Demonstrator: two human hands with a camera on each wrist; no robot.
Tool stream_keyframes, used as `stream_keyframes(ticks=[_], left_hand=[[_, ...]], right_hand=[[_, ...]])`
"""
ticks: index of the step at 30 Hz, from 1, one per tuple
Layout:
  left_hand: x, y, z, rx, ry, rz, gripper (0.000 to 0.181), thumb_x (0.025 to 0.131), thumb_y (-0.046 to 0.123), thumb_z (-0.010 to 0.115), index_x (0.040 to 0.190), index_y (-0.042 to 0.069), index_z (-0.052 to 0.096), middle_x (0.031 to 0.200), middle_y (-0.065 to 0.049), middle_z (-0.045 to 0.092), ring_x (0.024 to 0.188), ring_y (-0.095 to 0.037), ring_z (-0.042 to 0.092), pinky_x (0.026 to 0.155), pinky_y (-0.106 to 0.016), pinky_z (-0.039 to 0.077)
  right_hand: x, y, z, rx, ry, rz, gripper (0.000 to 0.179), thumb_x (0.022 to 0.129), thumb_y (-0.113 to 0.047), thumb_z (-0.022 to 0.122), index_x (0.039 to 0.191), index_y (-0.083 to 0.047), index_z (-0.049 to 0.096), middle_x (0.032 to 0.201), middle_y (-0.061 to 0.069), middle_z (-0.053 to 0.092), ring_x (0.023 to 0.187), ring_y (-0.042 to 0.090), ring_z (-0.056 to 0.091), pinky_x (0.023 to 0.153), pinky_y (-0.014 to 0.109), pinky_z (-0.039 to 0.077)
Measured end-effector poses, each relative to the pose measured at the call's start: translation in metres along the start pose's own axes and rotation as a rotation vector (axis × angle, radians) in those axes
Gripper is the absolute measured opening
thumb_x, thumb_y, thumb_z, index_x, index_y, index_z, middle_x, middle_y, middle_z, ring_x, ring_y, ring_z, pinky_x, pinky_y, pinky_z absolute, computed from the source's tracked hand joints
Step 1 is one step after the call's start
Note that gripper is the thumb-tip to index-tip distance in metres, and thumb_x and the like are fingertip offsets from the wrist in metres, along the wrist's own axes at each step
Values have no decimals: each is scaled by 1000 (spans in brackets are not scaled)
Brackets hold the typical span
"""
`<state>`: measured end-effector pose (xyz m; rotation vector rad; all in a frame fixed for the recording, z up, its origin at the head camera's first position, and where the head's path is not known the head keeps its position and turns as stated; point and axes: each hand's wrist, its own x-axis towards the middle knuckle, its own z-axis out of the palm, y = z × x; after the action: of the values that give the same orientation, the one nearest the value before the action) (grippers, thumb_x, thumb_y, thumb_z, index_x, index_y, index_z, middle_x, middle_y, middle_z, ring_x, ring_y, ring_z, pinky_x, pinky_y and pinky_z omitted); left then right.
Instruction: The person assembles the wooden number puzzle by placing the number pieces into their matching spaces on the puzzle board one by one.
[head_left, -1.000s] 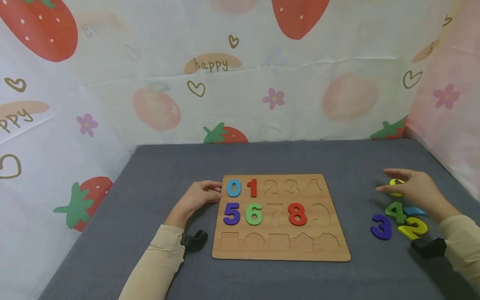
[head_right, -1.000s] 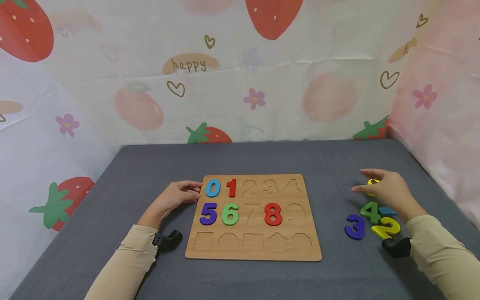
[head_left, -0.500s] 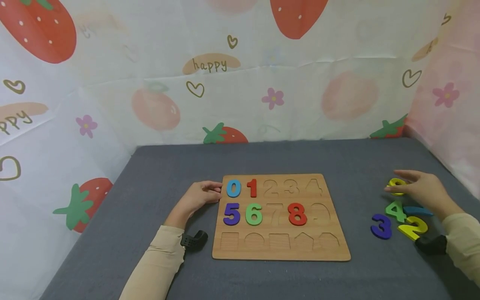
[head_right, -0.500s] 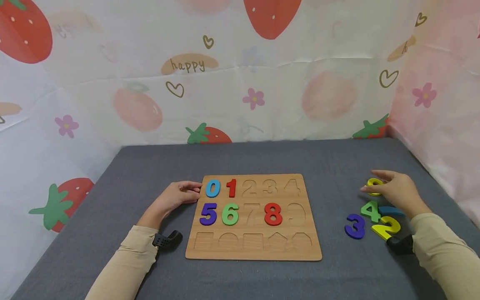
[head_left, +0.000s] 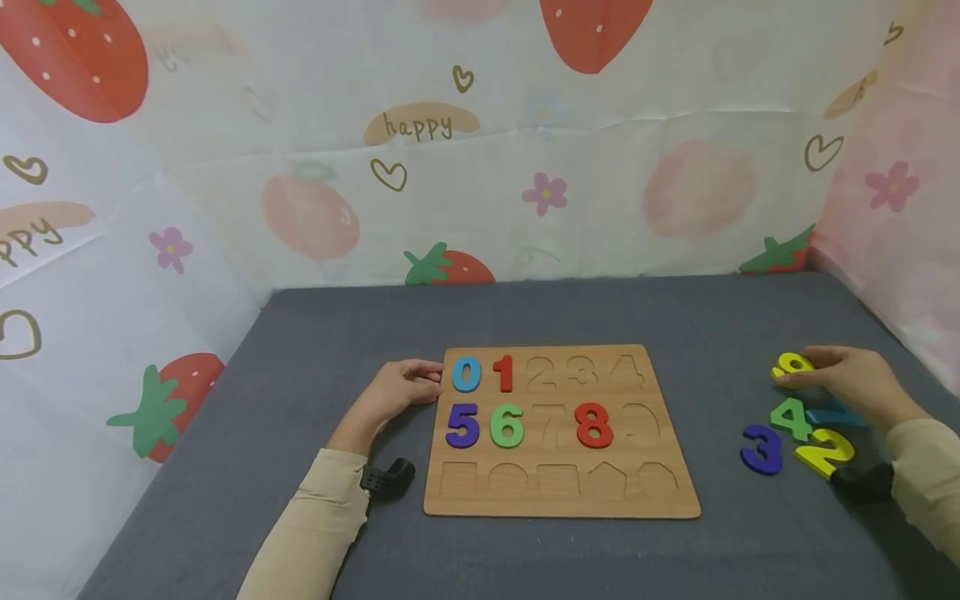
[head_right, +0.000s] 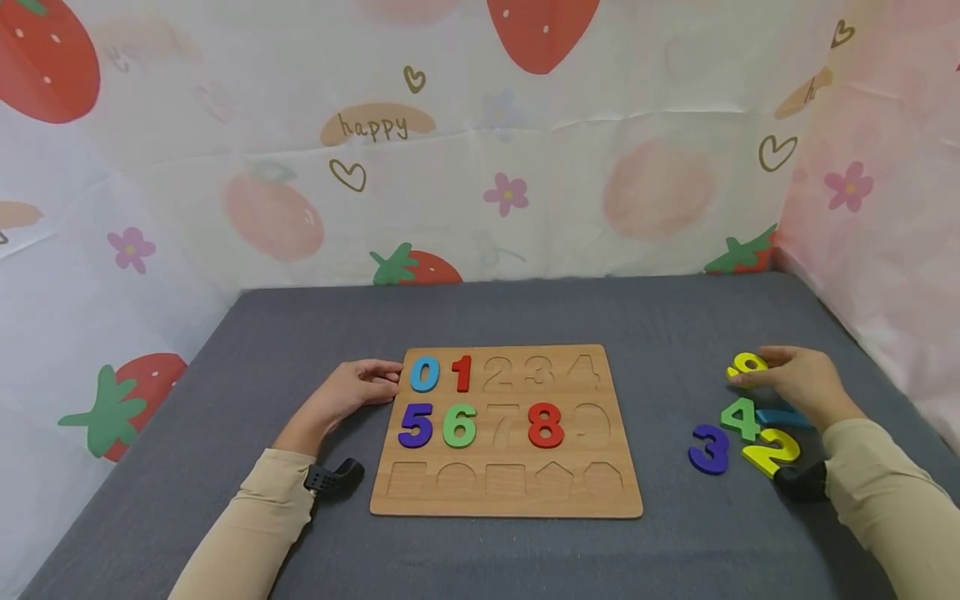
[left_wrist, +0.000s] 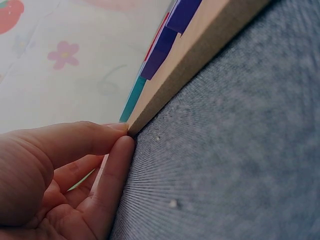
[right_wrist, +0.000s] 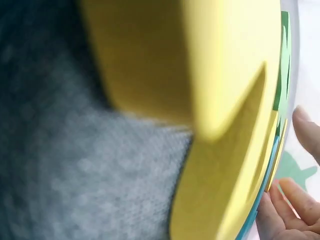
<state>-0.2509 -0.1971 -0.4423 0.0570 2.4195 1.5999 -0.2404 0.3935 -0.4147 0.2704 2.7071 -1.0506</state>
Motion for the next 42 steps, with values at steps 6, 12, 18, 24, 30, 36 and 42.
stream_keyframes(ticks=[6, 12, 18, 24, 30, 36, 42], left_hand=[[-1, 0, -1, 0, -8, 14, 47, 95, 9, 66, 139, -2, 55, 126, -22, 62, 100, -14, 67, 91, -34, 58], [-1, 0, -1, 8, -4, 12, 47, 94, 9, 66, 139, -2, 55, 127, -22, 62, 101, -16, 67, 91, -34, 58], [-1, -1, 1, 11, 0, -8, 47, 94, 9, 67, 139, 0, 56, 126, -20, 63, 101, -16, 66, 90, -33, 58], [-1, -2, 1, 18, 4, 0, 47, 94, 9, 66, 139, -1, 55, 127, -21, 62, 106, -21, 67, 90, -34, 58], [-1, -2, 1, 5, 6, 2, 48, 94, 9, 67, 138, -1, 55, 126, -21, 62, 103, -17, 67, 90, -33, 58], [0, -2, 2, 1, 13, -3, 47, 93, 8, 67, 138, 0, 57, 123, -19, 64, 98, -14, 67, 88, -31, 59], [1, -2, 1, 7, 11, 7, 47, 93, 9, 68, 137, -1, 57, 123, -19, 64, 96, -12, 67, 87, -32, 59]], right_hand=[[-2, -5, -4, -91, -37, -69, 101, 88, -51, 71, 150, 14, 23, 149, 43, 26, 134, 62, 23, 103, 73, 31], [-5, -13, -3, -165, -25, -100, 94, 90, -49, 69, 147, 15, 31, 146, 42, 31, 131, 63, 25, 101, 73, 32], [-12, -33, 8, -150, -48, -129, 91, 90, -50, 69, 148, 11, 34, 145, 40, 36, 132, 61, 30, 100, 71, 36], [-22, -66, 31, -133, -78, -195, 87, 87, -48, 74, 147, 5, 42, 145, 37, 42, 133, 58, 34, 100, 68, 41], [-31, -87, 52, -134, -67, -280, 80, 84, -45, 78, 142, 3, 51, 142, 34, 49, 128, 54, 45, 94, 60, 50], [-35, -97, 67, -107, -72, -312, 77, 80, -42, 82, 138, 3, 56, 140, 31, 52, 124, 51, 51, 94, 58, 51], [-37, -104, 77, -121, -89, -333, 74, 78, -41, 83, 135, 1, 59, 140, 30, 53, 126, 51, 49, 96, 61, 48]])
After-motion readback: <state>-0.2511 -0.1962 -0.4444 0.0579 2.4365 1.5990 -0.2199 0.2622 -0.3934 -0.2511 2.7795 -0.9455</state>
